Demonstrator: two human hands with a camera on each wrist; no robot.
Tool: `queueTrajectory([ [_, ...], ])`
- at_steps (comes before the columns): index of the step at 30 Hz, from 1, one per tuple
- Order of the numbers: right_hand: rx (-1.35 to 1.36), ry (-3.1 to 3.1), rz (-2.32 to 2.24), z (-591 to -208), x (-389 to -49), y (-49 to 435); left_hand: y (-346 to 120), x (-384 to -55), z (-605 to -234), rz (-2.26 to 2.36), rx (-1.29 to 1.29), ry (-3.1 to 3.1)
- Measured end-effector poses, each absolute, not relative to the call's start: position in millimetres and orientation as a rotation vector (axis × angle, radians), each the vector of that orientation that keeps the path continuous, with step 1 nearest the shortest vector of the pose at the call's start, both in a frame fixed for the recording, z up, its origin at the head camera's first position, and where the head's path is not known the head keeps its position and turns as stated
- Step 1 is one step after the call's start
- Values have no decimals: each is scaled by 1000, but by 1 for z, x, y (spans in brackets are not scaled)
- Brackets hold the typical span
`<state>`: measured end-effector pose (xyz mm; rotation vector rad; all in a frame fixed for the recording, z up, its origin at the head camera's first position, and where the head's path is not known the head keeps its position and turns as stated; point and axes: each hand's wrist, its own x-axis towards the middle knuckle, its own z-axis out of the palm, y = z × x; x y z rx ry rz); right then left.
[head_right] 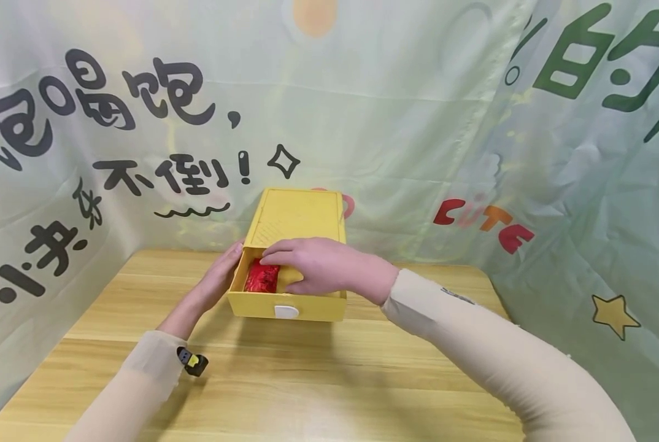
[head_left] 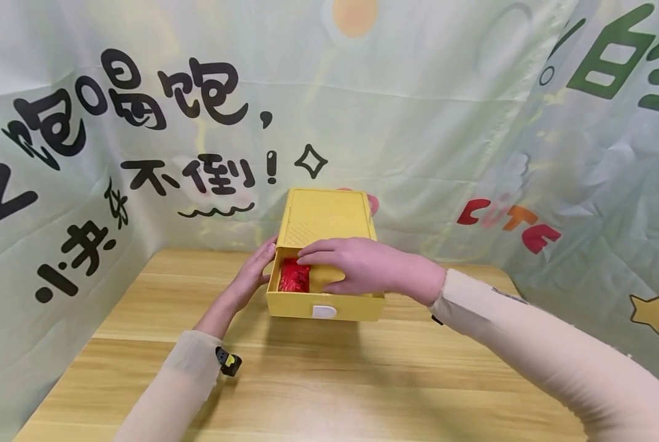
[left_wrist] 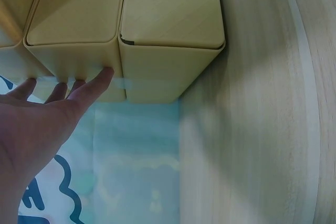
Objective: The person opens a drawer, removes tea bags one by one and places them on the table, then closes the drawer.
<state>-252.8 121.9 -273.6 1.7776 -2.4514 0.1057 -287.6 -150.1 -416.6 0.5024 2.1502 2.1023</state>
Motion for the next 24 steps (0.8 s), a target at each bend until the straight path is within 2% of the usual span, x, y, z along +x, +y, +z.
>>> queueTrajectory([
  [24,1929,-2547,-111,-277,-269,77,-150,-288,-416,2110,505,2123],
])
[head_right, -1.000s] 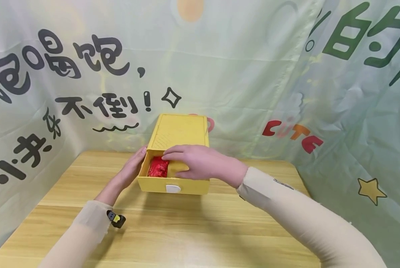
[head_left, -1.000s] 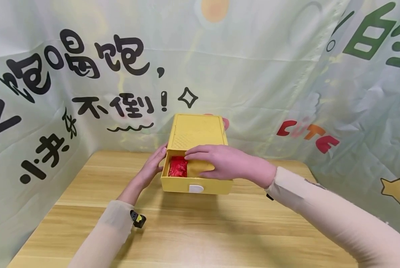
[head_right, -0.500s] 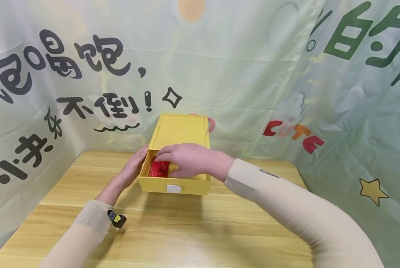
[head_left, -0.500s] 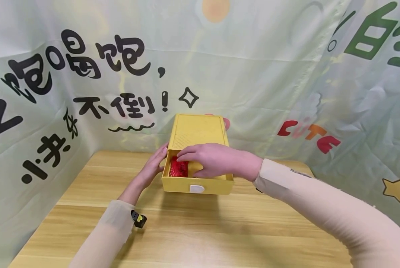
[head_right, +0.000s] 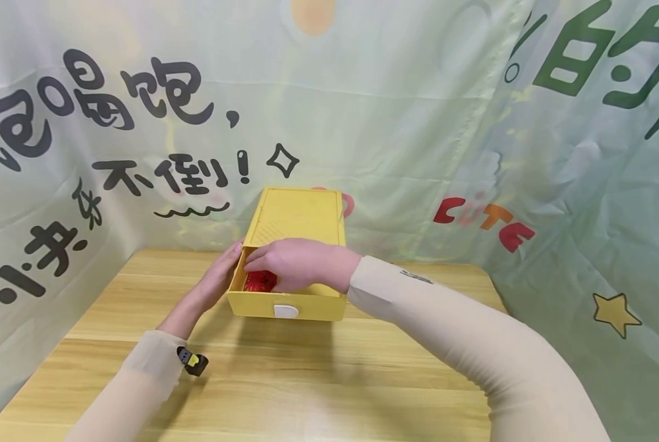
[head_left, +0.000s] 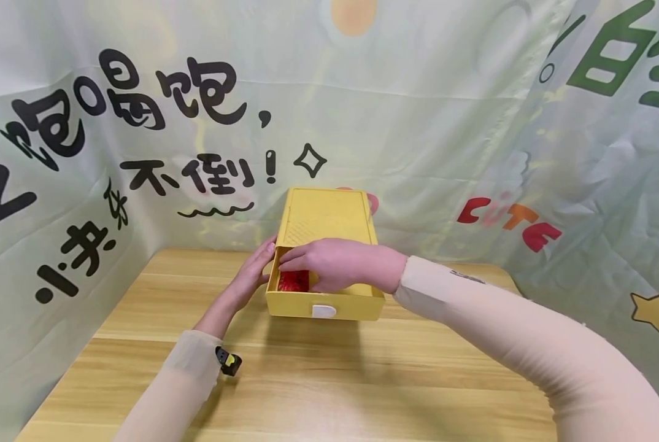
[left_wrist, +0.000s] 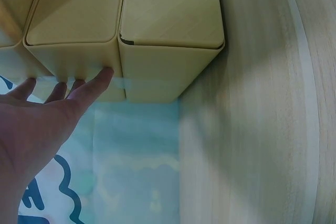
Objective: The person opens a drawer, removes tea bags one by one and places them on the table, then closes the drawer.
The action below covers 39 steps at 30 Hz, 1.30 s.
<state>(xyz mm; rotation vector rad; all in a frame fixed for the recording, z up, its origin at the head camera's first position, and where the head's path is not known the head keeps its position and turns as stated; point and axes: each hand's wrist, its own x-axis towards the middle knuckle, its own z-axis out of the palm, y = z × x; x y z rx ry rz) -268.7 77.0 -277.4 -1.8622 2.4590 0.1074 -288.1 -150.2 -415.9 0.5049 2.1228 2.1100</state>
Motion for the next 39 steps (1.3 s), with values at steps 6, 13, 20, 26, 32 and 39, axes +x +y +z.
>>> queueTrajectory([
  [6,-1815,2444,137,-277,-270,71,-149,-287,-415,2121,499,2107],
  [13,-1824,2416,227,-281,-271,66,-150,-287,-416,2110,503,2117],
  [20,-1807,2426,273,-283,-271,60,-149,-286,-415,2125,499,2101],
  [26,-1809,2448,243,-284,-272,56,-150,-286,-415,2125,494,2108],
  [32,-1797,2452,253,-284,-271,54,-150,-286,-415,2124,493,2101],
  [39,-1787,2454,260,-283,-270,55,-149,-286,-414,2123,494,2104],
])
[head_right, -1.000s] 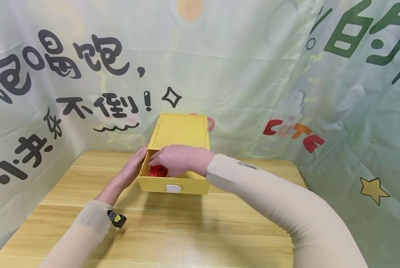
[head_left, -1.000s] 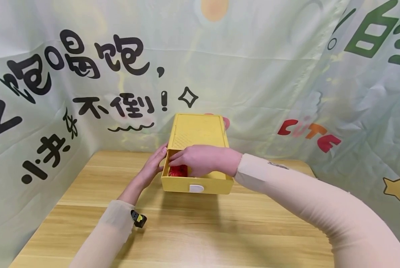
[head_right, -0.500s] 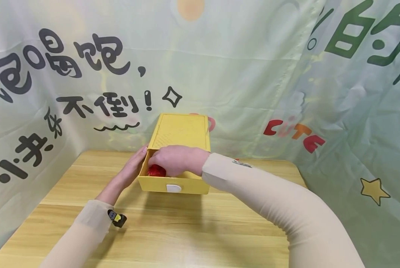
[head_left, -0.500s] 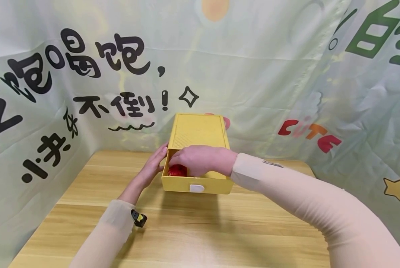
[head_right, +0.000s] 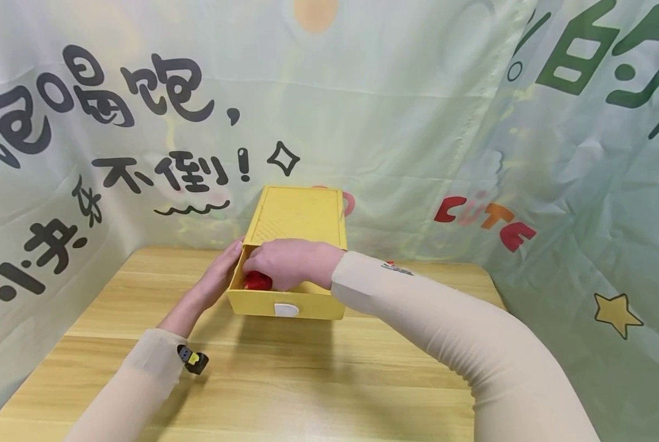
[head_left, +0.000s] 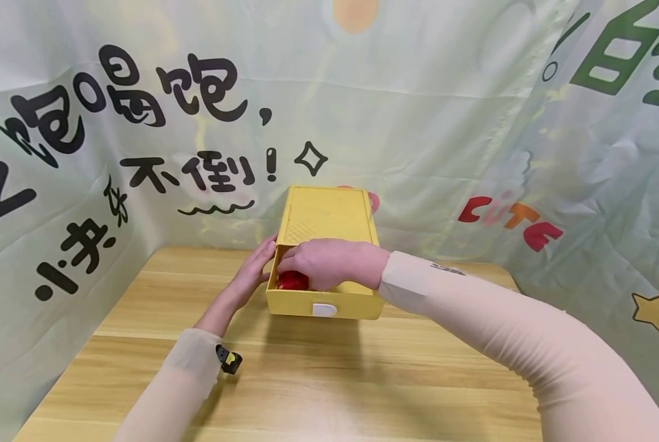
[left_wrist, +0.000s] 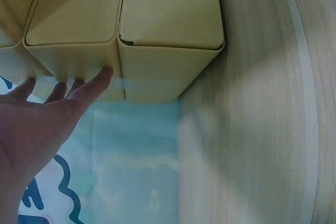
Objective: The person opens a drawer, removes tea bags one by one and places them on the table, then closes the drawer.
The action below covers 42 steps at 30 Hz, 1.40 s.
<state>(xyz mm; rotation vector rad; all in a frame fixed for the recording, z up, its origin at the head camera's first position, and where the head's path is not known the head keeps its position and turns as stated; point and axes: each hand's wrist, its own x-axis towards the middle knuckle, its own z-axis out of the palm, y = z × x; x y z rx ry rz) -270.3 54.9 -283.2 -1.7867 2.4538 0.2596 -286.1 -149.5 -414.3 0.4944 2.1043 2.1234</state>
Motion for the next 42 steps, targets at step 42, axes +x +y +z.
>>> queueTrajectory([
  [42,-1827,2529,-83,-278,-264,82,-148,-285,-415,2123,478,2113],
])
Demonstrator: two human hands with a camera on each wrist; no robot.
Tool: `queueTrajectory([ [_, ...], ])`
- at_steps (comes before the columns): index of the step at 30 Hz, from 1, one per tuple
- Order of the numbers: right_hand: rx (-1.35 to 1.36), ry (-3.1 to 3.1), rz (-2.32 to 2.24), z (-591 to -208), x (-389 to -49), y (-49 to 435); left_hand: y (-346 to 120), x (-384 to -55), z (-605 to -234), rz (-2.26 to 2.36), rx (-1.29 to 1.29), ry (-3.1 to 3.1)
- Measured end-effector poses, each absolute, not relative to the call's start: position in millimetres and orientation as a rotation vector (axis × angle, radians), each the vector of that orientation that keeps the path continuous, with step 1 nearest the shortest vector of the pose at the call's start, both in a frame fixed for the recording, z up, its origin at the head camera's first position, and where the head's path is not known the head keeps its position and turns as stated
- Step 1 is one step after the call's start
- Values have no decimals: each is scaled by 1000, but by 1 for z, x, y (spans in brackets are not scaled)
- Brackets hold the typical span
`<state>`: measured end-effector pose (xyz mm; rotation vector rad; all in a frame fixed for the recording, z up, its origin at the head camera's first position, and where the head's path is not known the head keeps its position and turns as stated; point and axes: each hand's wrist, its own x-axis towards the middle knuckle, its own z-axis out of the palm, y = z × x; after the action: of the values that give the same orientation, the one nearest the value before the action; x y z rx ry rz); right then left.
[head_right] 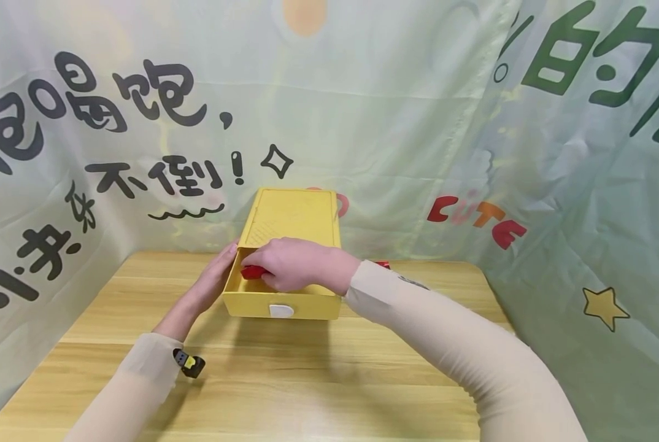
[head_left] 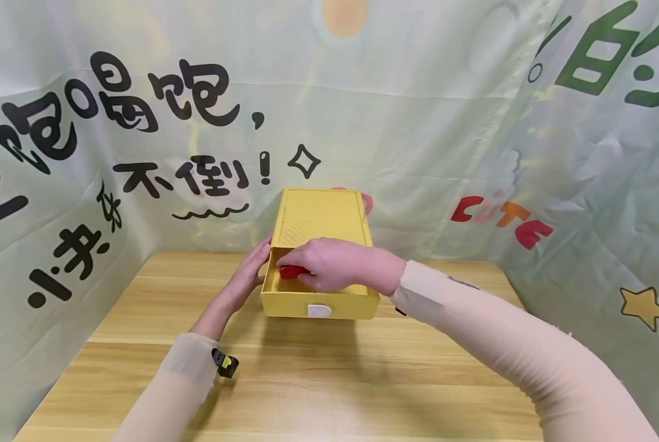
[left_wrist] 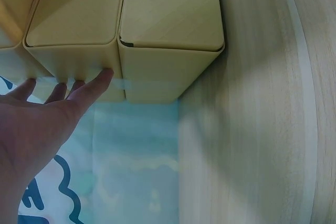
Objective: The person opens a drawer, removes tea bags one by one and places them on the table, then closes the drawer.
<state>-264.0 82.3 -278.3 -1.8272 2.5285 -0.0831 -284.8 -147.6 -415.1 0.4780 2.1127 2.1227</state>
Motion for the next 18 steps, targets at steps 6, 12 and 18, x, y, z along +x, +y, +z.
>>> queueTrajectory([
  [6,-1865,2545,-145,-279,-260,89,-147,-285,-416,2123,487,2111],
  [12,-1881,2573,-235,-282,-256,98,-147,-285,-416,2122,488,2114],
  [18,-1865,2623,-322,-280,-252,105,-147,-284,-416,2130,494,2112],
])
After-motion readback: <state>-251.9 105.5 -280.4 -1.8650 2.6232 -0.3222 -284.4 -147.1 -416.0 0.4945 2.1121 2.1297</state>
